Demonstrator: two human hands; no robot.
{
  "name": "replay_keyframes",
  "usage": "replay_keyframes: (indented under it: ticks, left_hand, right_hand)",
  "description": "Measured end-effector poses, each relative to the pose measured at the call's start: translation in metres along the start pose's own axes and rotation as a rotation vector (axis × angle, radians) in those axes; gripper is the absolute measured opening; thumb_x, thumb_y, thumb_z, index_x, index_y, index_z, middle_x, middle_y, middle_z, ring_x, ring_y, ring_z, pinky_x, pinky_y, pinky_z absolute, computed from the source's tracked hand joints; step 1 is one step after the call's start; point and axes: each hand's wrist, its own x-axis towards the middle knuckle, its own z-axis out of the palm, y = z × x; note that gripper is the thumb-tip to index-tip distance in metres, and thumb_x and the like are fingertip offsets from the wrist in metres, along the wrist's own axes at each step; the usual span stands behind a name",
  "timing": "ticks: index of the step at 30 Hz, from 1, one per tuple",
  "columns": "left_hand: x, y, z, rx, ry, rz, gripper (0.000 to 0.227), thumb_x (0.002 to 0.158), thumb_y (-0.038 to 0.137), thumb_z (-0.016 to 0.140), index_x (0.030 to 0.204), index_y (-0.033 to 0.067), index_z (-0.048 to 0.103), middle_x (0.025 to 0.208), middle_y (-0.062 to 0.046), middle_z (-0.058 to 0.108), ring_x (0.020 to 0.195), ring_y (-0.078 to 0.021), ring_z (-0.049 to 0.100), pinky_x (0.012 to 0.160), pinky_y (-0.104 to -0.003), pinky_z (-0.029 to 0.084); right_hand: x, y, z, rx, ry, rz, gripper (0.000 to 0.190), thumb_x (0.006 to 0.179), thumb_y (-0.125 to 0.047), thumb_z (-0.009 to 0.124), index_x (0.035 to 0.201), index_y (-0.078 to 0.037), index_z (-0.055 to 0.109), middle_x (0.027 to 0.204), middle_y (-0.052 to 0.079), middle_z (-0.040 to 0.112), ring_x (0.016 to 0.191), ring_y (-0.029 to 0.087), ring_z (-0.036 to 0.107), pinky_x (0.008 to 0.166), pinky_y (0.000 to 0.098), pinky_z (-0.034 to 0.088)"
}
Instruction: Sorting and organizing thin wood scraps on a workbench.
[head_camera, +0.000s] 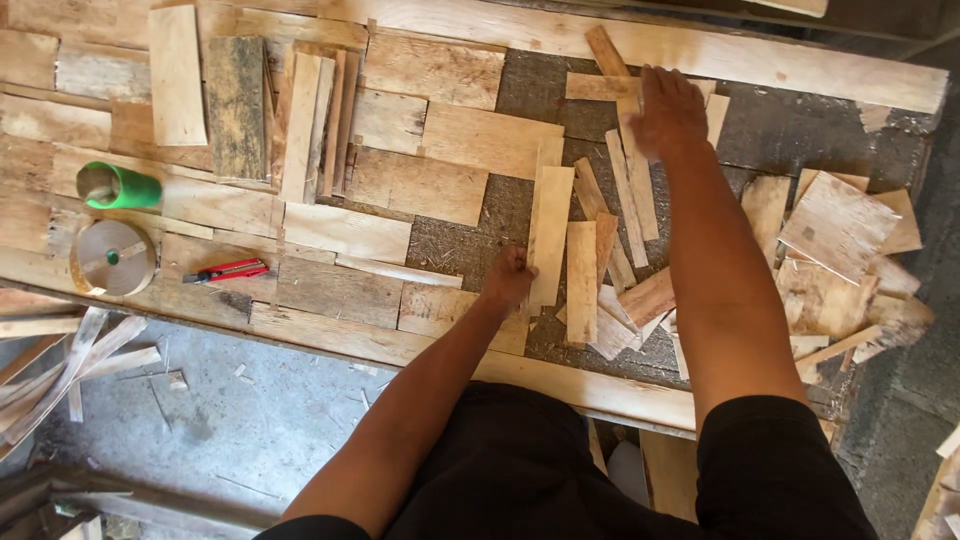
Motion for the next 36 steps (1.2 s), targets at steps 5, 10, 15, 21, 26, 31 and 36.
replay_keyframes:
  ticks: [5, 10, 15, 21, 26, 31, 36]
  left_hand:
    - [-0.003, -0.002, 0.002, 0.123, 0.038, 0.009, 0.021, 0.091, -0.002, 0.068, 0.107, 0.0038, 0.057, 0.089, -0.004, 0.062, 0.08, -0.0138, 0.057, 0.073, -0.029, 0.05]
    - [0.005, -0.015, 0.003, 0.022, 0.001, 0.048, 0.023, 0.091, -0.003, 0.066, 0.109, 0.0041, 0.055, 0.09, -0.003, 0.063, 0.082, -0.0128, 0.058, 0.074, -0.028, 0.05]
    - [0.012, -0.029, 0.003, 0.086, -0.009, 0.064, 0.022, 0.092, -0.005, 0.067, 0.107, 0.0047, 0.054, 0.088, -0.002, 0.059, 0.08, -0.0124, 0.055, 0.074, -0.028, 0.048]
    - [0.013, -0.028, 0.004, 0.04, -0.007, 0.07, 0.023, 0.091, -0.006, 0.065, 0.107, 0.0055, 0.053, 0.087, -0.001, 0.057, 0.08, -0.0122, 0.053, 0.074, -0.027, 0.048]
    - [0.01, -0.019, 0.005, 0.081, -0.001, 0.045, 0.023, 0.091, -0.005, 0.065, 0.108, 0.006, 0.053, 0.088, -0.002, 0.06, 0.081, -0.0128, 0.056, 0.075, -0.028, 0.049]
    - [-0.009, 0.011, 0.005, 0.137, -0.001, -0.061, 0.018, 0.095, -0.001, 0.065, 0.106, 0.0058, 0.053, 0.09, -0.004, 0.06, 0.081, -0.0143, 0.054, 0.075, -0.03, 0.05]
    - [0.004, -0.012, 0.004, 0.09, -0.014, 0.006, 0.019, 0.093, -0.002, 0.065, 0.105, 0.0061, 0.053, 0.09, -0.004, 0.061, 0.082, -0.014, 0.055, 0.077, -0.029, 0.049]
  right_hand:
    - [0.004, 0.02, 0.013, -0.154, 0.032, -0.044, 0.095, 0.073, -0.009, 0.08, 0.159, -0.01, 0.037, 0.158, 0.014, 0.041, 0.148, 0.033, 0.035, 0.121, 0.0481, 0.026]
    - [-0.018, -0.005, -0.012, -0.068, 0.05, 0.019, 0.048, 0.094, -0.026, 0.077, 0.135, -0.01, 0.059, 0.14, 0.019, 0.053, 0.134, 0.038, 0.046, 0.116, 0.0549, 0.028]
    - [-0.027, -0.012, -0.009, 0.14, -0.022, 0.169, 0.06, 0.085, -0.03, 0.085, 0.132, -0.008, 0.056, 0.125, 0.02, 0.06, 0.118, 0.039, 0.057, 0.104, 0.0547, 0.039]
    - [-0.035, -0.005, 0.003, 0.29, 0.027, 0.16, 0.041, 0.082, -0.028, 0.088, 0.109, -0.007, 0.067, 0.114, 0.017, 0.068, 0.106, 0.034, 0.066, 0.088, 0.0477, 0.052]
    - [-0.039, -0.005, -0.002, 0.461, 0.02, 0.189, 0.027, 0.087, -0.02, 0.082, 0.103, -0.006, 0.065, 0.11, 0.018, 0.068, 0.097, 0.032, 0.067, 0.081, 0.0437, 0.054]
    - [-0.043, 0.01, -0.008, 0.924, 0.191, 0.194, 0.013, 0.099, -0.01, 0.072, 0.11, -0.007, 0.066, 0.109, 0.013, 0.071, 0.092, 0.023, 0.069, 0.079, 0.034, 0.061]
    - [-0.073, 0.014, -0.038, 1.256, 0.358, -0.026, 0.016, 0.101, -0.005, 0.065, 0.116, -0.004, 0.06, 0.112, 0.013, 0.074, 0.092, 0.021, 0.073, 0.082, 0.0351, 0.064]
